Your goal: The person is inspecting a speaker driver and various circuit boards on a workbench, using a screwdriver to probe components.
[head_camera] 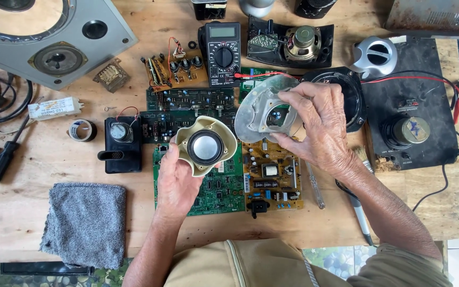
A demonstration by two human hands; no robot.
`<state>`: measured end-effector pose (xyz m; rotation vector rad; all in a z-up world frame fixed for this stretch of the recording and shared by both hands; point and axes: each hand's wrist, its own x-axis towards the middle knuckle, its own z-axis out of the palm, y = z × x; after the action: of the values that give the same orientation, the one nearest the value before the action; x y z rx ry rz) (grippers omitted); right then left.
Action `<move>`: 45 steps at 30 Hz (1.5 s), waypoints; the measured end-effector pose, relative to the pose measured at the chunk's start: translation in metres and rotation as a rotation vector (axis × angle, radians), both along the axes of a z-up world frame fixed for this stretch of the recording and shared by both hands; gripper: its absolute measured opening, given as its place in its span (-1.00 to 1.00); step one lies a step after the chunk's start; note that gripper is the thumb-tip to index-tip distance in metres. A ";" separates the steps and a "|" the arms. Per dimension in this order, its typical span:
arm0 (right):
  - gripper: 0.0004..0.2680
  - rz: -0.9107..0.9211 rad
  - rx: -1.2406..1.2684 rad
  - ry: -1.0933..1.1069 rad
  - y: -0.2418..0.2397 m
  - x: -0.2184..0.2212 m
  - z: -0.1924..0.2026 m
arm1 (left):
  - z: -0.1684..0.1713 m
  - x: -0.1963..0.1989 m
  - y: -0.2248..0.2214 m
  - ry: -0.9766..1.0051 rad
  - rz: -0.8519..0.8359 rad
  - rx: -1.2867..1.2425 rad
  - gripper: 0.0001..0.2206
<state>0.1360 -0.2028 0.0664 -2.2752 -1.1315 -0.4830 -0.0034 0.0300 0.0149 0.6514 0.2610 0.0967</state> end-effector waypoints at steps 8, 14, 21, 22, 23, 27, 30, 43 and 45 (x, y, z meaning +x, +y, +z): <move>-0.50 -0.004 -0.028 -0.049 -0.002 -0.003 0.002 | 0.004 -0.003 0.000 0.004 0.004 0.017 -0.59; -0.54 -0.028 -0.042 -0.110 -0.001 -0.008 0.010 | 0.002 -0.005 -0.001 0.021 -0.001 0.031 -0.58; -0.55 -0.035 -0.053 -0.161 -0.002 -0.011 0.012 | -0.002 -0.004 -0.001 0.044 0.002 0.009 -0.58; -0.55 -0.034 -0.053 -0.162 -0.002 -0.010 0.012 | -0.002 -0.003 -0.001 0.043 0.004 0.008 -0.58; -0.55 -0.031 -0.052 -0.164 -0.002 -0.009 0.013 | -0.002 -0.003 -0.002 0.045 0.002 0.008 -0.57; -0.54 -0.028 -0.064 -0.167 -0.003 -0.009 0.014 | 0.000 -0.002 -0.003 0.058 -0.004 0.001 -0.57; -0.53 -0.014 -0.053 -0.118 -0.004 -0.009 0.017 | -0.002 -0.001 -0.003 0.061 -0.008 -0.001 -0.55; -0.45 0.219 -0.112 0.048 0.010 -0.019 0.050 | -0.006 -0.001 -0.009 0.130 -0.071 -0.014 -0.42; -0.42 0.278 -0.186 0.039 0.021 -0.021 0.048 | -0.011 -0.002 -0.012 0.059 -0.072 -0.013 -0.39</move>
<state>0.1145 -0.1815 0.1145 -2.2199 -1.4990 -0.2308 -0.0050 0.0185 0.0035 0.6504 0.2947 0.0063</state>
